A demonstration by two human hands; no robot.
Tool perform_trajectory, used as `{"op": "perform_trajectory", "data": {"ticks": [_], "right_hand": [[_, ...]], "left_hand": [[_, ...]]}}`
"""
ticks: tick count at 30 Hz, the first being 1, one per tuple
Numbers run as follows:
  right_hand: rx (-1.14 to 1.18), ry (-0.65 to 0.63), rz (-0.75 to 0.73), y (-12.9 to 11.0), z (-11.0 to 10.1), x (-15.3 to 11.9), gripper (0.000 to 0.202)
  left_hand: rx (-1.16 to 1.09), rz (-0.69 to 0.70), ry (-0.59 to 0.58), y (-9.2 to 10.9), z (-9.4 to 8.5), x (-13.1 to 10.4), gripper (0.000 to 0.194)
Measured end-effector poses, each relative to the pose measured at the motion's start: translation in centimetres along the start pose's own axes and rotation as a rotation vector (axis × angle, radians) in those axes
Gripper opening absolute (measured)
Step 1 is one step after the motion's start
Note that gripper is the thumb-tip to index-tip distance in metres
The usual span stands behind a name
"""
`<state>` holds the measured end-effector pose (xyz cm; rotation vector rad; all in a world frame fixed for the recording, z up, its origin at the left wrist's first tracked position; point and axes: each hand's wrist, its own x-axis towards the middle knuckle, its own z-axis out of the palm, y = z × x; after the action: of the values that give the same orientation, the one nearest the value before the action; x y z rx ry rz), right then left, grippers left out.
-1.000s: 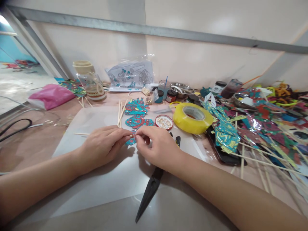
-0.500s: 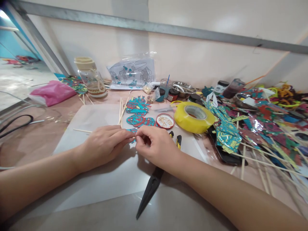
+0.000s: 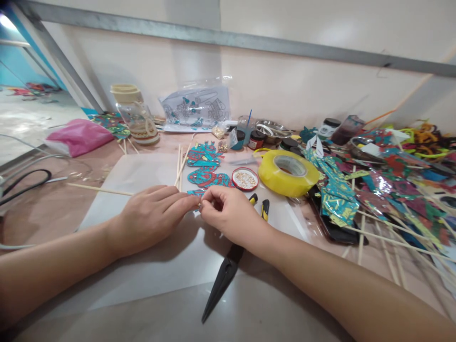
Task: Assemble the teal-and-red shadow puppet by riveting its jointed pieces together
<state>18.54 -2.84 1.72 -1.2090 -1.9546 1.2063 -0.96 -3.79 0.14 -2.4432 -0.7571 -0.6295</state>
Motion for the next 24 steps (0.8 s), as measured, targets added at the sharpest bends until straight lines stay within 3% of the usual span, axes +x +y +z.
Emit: {"op": "perform_trajectory", "data": {"ticks": [5, 11, 24], "right_hand": [[0.009, -0.005, 0.028, 0.2, -0.1, 0.1, 0.011], [0.002, 0.032, -0.074, 0.4, -0.6, 0.1, 0.021], [-0.347, 0.123, -0.265, 0.6, -0.4, -0.1, 0.013]], "left_hand": [[-0.036, -0.062, -0.028, -0.1, 0.4, -0.2, 0.016], [-0.219, -0.192, -0.008, -0.2, 1.0, 0.0, 0.016], [-0.220, -0.170, 0.007, -0.2, 1.0, 0.2, 0.028]]}}
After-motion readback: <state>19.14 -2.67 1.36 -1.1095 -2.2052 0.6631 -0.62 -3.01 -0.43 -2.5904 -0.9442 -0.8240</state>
